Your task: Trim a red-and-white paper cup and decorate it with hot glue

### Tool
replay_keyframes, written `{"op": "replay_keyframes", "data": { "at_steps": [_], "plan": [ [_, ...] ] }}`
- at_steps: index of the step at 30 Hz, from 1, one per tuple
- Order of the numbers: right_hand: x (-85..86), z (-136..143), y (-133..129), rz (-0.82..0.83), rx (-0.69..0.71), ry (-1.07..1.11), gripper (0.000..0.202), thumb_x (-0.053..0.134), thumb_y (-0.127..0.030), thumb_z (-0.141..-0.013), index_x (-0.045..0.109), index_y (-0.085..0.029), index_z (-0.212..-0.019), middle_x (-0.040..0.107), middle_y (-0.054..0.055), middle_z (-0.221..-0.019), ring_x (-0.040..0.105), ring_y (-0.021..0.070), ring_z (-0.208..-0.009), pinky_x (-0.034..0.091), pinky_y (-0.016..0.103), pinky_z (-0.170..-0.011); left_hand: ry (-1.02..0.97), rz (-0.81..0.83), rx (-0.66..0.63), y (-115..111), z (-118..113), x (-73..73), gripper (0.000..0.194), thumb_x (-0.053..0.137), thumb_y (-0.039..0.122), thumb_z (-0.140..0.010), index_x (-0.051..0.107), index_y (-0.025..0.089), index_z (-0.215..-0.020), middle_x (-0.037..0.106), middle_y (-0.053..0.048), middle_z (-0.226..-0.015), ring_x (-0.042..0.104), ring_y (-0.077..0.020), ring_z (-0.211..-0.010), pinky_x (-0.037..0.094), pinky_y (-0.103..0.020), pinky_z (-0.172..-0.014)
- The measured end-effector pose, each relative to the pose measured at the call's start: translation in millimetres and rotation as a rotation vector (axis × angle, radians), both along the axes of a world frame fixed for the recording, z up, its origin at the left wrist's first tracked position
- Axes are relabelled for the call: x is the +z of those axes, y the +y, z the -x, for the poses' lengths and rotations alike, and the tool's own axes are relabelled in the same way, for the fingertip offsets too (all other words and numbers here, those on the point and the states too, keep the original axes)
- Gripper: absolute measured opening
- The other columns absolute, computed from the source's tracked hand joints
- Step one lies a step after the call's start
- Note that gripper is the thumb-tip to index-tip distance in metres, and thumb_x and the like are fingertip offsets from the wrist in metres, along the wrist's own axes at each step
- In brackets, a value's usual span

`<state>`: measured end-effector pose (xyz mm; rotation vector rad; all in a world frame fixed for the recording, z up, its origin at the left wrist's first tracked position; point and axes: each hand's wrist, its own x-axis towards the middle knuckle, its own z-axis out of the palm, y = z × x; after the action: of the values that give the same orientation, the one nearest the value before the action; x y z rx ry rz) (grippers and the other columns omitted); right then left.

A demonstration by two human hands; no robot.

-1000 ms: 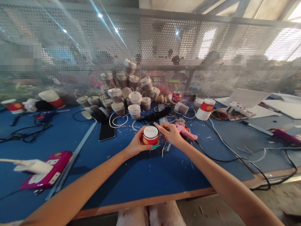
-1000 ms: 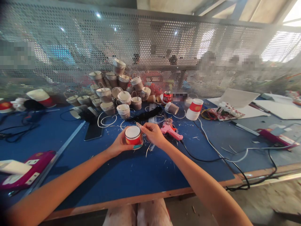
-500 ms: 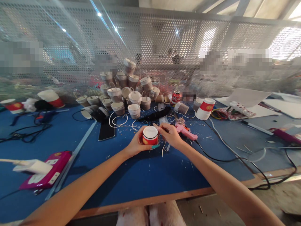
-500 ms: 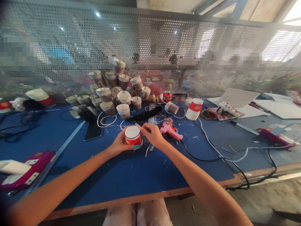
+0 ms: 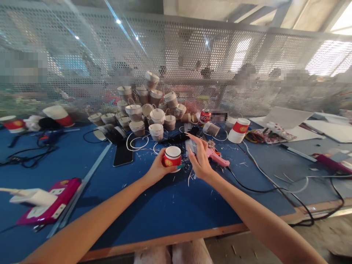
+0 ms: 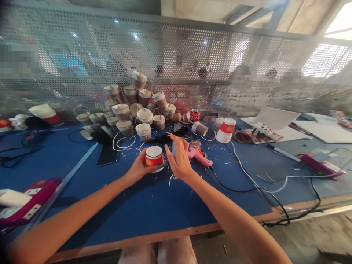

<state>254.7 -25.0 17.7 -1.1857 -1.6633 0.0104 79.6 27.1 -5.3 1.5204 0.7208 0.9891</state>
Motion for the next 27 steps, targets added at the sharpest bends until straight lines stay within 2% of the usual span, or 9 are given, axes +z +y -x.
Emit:
{"op": "replay_keyframes", "data": {
  "at_steps": [4, 7, 9, 11, 14, 17, 22, 27],
  "plan": [
    [4.2, 5.5, -10.8, 0.018, 0.145, -0.248, 0.054, 0.031, -0.033, -0.092, 0.02, -0.023, -0.144, 0.037, 0.004, -0.146, 0.022, 0.0254, -0.136, 0.012, 0.054, -0.112, 0.015, -0.017, 0.061, 2.4, -0.7, -1.1, 0.061, 0.082, 0.027, -0.052, 0.049, 0.019, -0.102, 0.059, -0.003, -0.099, 0.058, -0.0226, -0.095, 0.045, -0.041, -0.09],
    [2.6, 9.4, -12.0, 0.034, 0.183, -0.313, 0.059, 0.032, -0.036, -0.091, 0.014, -0.025, -0.146, 0.034, 0.003, -0.148, 0.019, 0.0278, -0.138, 0.001, 0.06, -0.111, 0.015, -0.007, 0.054, 2.4, -1.1, -1.2, 0.061, 0.082, 0.028, -0.052, 0.049, 0.019, -0.103, 0.06, -0.003, -0.099, 0.058, -0.0231, -0.095, 0.046, -0.042, -0.089],
    [1.7, 10.2, -11.9, 0.034, 0.185, -0.314, 0.06, 0.032, -0.037, -0.091, 0.013, -0.025, -0.146, 0.033, 0.002, -0.149, 0.018, 0.0277, -0.139, -0.001, 0.06, -0.111, 0.012, 0.006, 0.054, 1.9, -1.0, -0.2, 0.061, 0.082, 0.028, -0.053, 0.049, 0.019, -0.103, 0.06, -0.003, -0.099, 0.058, -0.023, -0.095, 0.046, -0.042, -0.089],
    [1.4, 9.6, -11.7, 0.005, 0.174, -0.272, 0.06, 0.033, -0.036, -0.09, 0.013, -0.025, -0.146, 0.032, 0.004, -0.149, 0.02, 0.0269, -0.139, 0.002, 0.059, -0.112, 0.007, 0.02, 0.071, 1.2, -0.4, 1.2, 0.061, 0.082, 0.026, -0.052, 0.049, 0.019, -0.103, 0.06, -0.003, -0.099, 0.058, -0.0226, -0.096, 0.045, -0.041, -0.09],
    [0.5, 7.2, -10.3, -0.058, 0.105, -0.132, 0.06, 0.036, -0.033, -0.09, 0.014, -0.023, -0.145, 0.026, 0.009, -0.151, 0.022, 0.0256, -0.139, 0.014, 0.056, -0.112, -0.036, 0.076, 0.072, 1.1, 1.3, 2.3, 0.061, 0.082, 0.025, -0.052, 0.051, 0.018, -0.105, 0.061, -0.004, -0.101, 0.058, -0.0223, -0.097, 0.044, -0.041, -0.091],
    [-3.2, 5.1, -6.5, -0.039, 0.063, -0.017, 0.061, 0.039, -0.034, -0.091, 0.012, -0.02, -0.145, 0.023, 0.013, -0.151, 0.021, 0.0254, -0.139, 0.021, 0.053, -0.111, -0.096, 0.136, 0.037, 2.7, 3.3, 0.9, 0.062, 0.081, 0.026, -0.055, 0.052, 0.018, -0.109, 0.063, -0.006, -0.106, 0.059, -0.0229, -0.098, 0.044, -0.042, -0.092],
    [-12.7, 6.6, 0.4, 0.079, 0.105, -0.027, 0.076, 0.053, -0.041, -0.085, 0.011, -0.019, -0.144, 0.027, 0.016, -0.148, 0.025, 0.0279, -0.136, 0.026, 0.052, -0.109, -0.179, 0.159, -0.045, 4.3, 5.6, 0.4, 0.063, 0.082, 0.023, -0.054, 0.054, 0.019, -0.111, 0.064, -0.008, -0.11, 0.06, -0.0263, -0.102, 0.044, -0.042, -0.092],
    [-18.0, 11.4, 3.2, 0.095, 0.104, -0.023, 0.084, 0.061, -0.044, -0.08, 0.012, -0.019, -0.143, 0.031, 0.018, -0.144, 0.031, 0.0282, -0.133, 0.03, 0.049, -0.108, -0.224, 0.179, -0.135, 2.3, 6.0, 2.7, 0.06, 0.081, 0.026, -0.056, 0.056, 0.018, -0.11, 0.066, -0.008, -0.107, 0.061, -0.0256, -0.1, 0.045, -0.04, -0.091]
  ]
}}
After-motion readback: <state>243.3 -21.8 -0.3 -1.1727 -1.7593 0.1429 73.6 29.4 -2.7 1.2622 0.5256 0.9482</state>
